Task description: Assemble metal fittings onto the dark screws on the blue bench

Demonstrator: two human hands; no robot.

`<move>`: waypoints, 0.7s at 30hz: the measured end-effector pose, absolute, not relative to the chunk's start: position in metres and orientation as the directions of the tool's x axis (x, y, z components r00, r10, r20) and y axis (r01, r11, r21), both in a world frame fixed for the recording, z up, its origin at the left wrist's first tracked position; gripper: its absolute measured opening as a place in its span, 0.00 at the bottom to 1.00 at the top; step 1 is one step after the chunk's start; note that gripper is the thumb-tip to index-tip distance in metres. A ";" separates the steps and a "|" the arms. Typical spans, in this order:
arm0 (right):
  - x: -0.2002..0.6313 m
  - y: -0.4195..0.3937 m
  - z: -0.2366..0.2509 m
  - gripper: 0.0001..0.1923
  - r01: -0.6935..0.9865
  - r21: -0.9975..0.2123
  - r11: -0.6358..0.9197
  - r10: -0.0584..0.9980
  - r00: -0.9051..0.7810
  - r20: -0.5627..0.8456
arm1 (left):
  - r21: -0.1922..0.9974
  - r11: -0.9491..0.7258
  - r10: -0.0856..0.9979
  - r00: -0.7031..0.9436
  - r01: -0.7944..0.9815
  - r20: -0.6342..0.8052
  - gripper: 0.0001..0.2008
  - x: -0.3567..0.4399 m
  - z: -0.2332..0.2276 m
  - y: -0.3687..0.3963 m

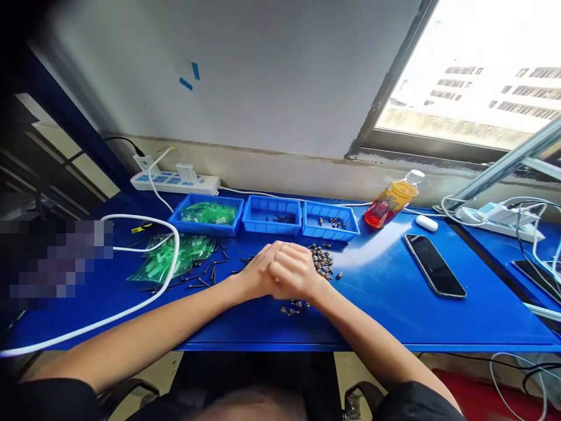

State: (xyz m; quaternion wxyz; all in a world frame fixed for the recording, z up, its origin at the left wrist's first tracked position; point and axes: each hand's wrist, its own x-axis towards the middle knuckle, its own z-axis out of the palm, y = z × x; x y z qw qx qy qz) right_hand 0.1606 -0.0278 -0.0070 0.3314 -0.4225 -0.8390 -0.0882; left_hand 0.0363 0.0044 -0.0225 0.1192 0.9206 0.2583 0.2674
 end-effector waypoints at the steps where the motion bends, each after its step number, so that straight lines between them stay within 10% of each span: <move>1: 0.161 -0.020 -0.003 0.19 0.757 -0.090 0.647 0.592 -0.424 0.685 | 0.357 -0.823 0.561 0.726 0.441 0.397 0.07 0.039 -0.024 0.007; 6: 0.156 0.015 0.002 0.19 0.762 -0.022 0.647 0.476 -0.382 0.792 | 0.431 -0.730 0.670 0.679 0.531 0.300 0.09 0.044 -0.021 0.018; 21: 0.173 0.002 0.002 0.04 0.900 -0.157 0.406 0.903 -0.370 0.217 | 0.416 -0.649 0.752 0.620 0.637 0.224 0.07 0.022 -0.018 0.046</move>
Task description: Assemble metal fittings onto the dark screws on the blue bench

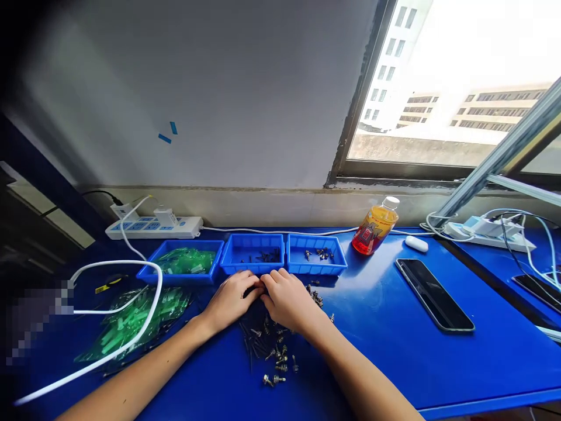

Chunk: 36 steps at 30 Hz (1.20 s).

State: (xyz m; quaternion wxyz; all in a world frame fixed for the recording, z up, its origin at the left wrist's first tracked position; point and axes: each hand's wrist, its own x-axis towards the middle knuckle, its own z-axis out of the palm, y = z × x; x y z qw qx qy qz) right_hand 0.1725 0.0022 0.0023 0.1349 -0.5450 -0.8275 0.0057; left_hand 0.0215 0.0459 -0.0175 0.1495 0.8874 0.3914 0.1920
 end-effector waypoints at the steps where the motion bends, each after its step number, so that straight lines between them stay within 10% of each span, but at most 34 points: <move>1: 0.171 0.002 0.002 0.04 0.911 -0.153 0.382 0.917 -0.354 0.183 | 0.416 -0.639 0.759 0.618 0.647 0.206 0.07 0.022 -0.017 0.046; 22: 0.172 0.011 -0.001 0.06 0.924 -0.232 0.305 0.950 -0.312 0.006 | 0.478 -0.662 0.731 0.638 0.577 0.243 0.04 0.012 -0.017 0.039; 36: 0.172 0.008 -0.005 0.06 0.879 -0.300 0.370 0.929 -0.346 0.132 | 0.538 -0.616 0.776 0.559 0.575 0.291 0.05 0.011 -0.022 0.040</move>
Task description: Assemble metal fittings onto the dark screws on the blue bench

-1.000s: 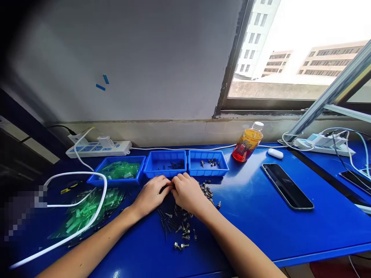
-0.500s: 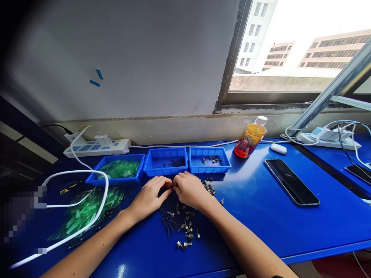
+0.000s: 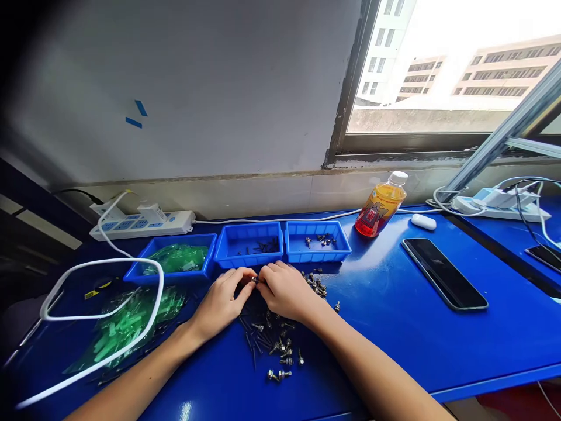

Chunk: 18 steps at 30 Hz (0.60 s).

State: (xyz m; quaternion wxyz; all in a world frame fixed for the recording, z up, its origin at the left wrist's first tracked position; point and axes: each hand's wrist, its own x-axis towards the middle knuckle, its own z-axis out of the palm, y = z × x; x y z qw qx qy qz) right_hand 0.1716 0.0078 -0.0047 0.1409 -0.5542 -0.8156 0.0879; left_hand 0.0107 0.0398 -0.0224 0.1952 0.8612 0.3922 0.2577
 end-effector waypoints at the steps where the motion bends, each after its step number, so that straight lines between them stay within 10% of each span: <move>1: 0.172 0.008 -0.005 0.06 0.873 -0.294 0.388 0.921 -0.364 0.137 | 0.539 -0.615 0.777 0.558 0.576 0.290 0.05 0.011 -0.022 0.040; 18: 0.184 0.006 0.016 0.13 0.824 -0.218 0.523 0.850 -0.487 0.199 | 0.509 -0.632 0.754 0.615 0.584 0.231 0.08 0.010 -0.017 0.037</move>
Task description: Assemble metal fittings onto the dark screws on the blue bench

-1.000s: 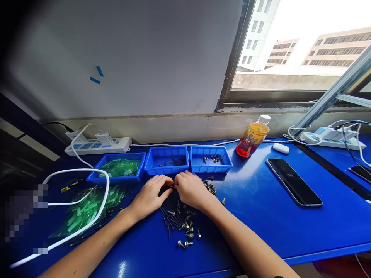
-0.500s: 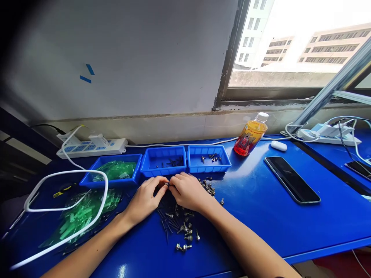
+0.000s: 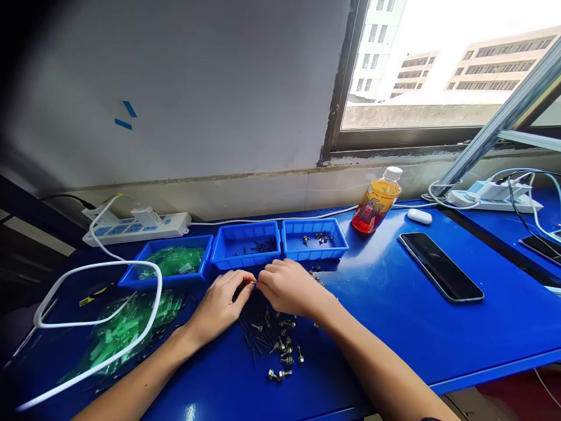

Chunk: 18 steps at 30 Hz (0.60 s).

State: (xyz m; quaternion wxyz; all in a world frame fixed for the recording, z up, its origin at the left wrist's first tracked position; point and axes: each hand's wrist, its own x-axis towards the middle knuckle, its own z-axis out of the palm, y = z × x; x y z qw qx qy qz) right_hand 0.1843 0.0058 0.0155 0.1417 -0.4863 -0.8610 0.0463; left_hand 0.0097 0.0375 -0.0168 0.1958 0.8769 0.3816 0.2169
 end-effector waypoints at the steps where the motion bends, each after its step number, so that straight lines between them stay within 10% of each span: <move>1: 0.195 0.005 0.024 0.13 0.823 -0.227 0.521 0.840 -0.448 0.306 | 0.513 -0.628 0.757 0.612 0.585 0.229 0.08 0.010 -0.016 0.037; 4: 0.239 0.002 0.039 0.14 0.899 -0.374 0.228 0.712 0.108 0.694 | 0.519 -0.622 0.762 0.607 0.587 0.226 0.08 0.010 -0.015 0.037; 7: 0.285 0.001 0.027 0.15 0.843 -0.524 -0.124 0.455 0.517 0.725 | 0.506 -0.633 0.753 0.618 0.585 0.227 0.07 0.010 -0.015 0.036; 12: 0.301 -0.003 -0.019 0.21 0.897 -0.214 -0.387 0.849 0.437 0.296 | 0.507 -0.643 0.742 0.631 0.574 0.227 0.07 0.010 -0.015 0.036; 18: 0.282 -0.002 -0.020 0.26 0.895 0.020 -0.445 0.895 0.444 0.049 | 0.523 -0.631 0.739 0.649 0.572 0.182 0.07 0.008 -0.014 0.035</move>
